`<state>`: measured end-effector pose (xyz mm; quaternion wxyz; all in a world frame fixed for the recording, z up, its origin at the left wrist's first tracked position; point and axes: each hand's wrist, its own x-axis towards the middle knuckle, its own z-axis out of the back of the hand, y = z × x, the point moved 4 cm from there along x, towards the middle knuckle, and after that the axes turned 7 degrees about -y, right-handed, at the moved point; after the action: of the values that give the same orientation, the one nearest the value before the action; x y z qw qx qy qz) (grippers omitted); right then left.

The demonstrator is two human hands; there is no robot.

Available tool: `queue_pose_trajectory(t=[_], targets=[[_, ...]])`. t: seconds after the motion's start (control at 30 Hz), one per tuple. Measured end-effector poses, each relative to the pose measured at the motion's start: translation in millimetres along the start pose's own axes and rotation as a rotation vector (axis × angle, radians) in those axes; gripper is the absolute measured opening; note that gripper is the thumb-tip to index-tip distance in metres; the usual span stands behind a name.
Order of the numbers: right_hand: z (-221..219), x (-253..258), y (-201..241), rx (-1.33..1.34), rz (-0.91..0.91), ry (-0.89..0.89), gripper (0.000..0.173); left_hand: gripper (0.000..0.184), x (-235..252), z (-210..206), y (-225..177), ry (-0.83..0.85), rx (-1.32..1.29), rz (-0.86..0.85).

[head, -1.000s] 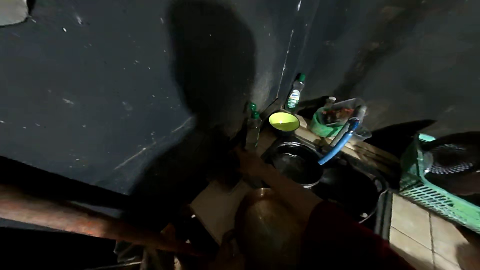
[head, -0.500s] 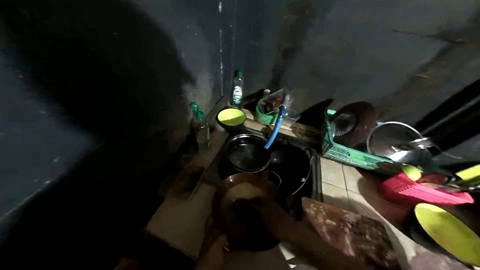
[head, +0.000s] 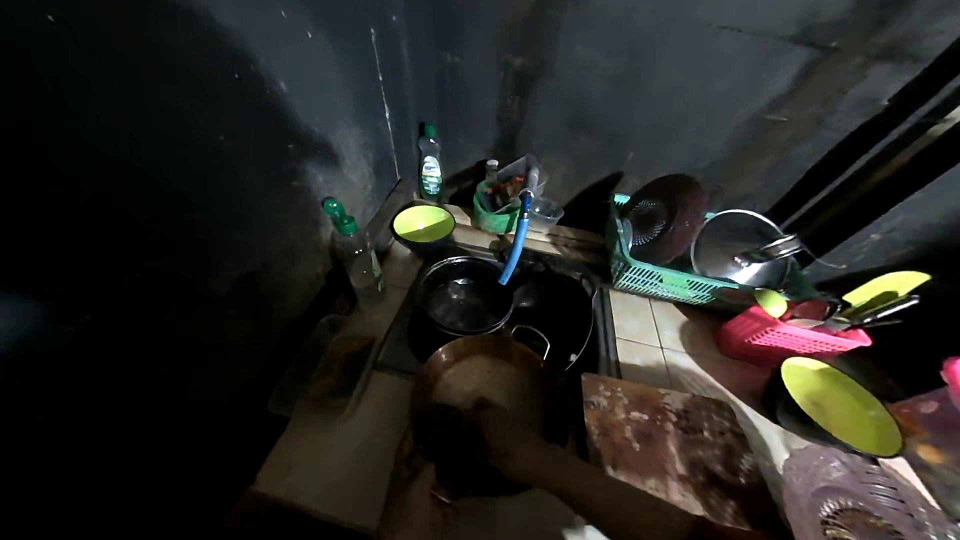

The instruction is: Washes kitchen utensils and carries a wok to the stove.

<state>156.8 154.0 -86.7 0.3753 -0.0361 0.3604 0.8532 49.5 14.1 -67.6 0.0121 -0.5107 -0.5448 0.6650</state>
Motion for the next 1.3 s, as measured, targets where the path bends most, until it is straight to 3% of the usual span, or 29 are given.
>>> queue_pose_trajectory(t=[0.07,0.17,0.27,0.33,0.43,0.5,0.57,0.67,0.77,0.83,0.97,1.17,1.23,1.3], targets=[[22,-7,-24,-0.199,-0.12,0.015,0.045,0.06,-7,6,-1,-0.006,0.014,-0.002],[50,35,-32,-0.295,-0.235,-0.178,0.053,0.067,-15,9,-2,0.038,0.046,-0.026],[18,52,15,-0.085,-0.022,-0.275,0.047,0.065,-10,14,-3,0.034,0.095,-0.035],[-11,35,33,0.123,0.149,-0.073,0.043,0.062,-7,20,-6,0.02,0.116,-0.057],[-4,-8,-1,-0.104,0.078,0.119,0.045,0.065,-10,26,-5,0.006,0.116,-0.083],[26,0,-26,-0.331,-0.101,0.033,0.054,0.068,-14,25,-6,0.022,0.146,-0.11],[43,35,-23,-0.353,-0.182,-0.126,0.059,0.072,-17,25,-8,0.056,0.184,-0.119],[24,58,28,-0.137,0.021,-0.297,0.048,0.072,-16,22,-17,0.032,0.251,-0.143],[-20,26,48,0.216,0.202,-0.02,0.042,0.069,-8,26,-9,-0.009,0.222,-0.167],[-17,-12,21,0.043,0.133,0.109,0.045,0.071,-6,28,-4,-0.006,0.211,-0.192],[18,-27,-37,-0.386,-0.128,0.083,0.055,0.068,-17,23,-3,-0.01,0.257,-0.286],[-33,-37,34,0.256,-0.09,-0.113,0.042,0.066,-18,9,-2,-0.061,0.327,-0.415],[-32,-42,24,0.204,-0.03,-0.106,0.038,0.065,-14,12,0,-0.091,0.28,-0.372],[-13,-44,-4,-0.119,-0.081,-0.058,0.045,0.06,-15,17,4,-0.099,0.239,-0.322]])
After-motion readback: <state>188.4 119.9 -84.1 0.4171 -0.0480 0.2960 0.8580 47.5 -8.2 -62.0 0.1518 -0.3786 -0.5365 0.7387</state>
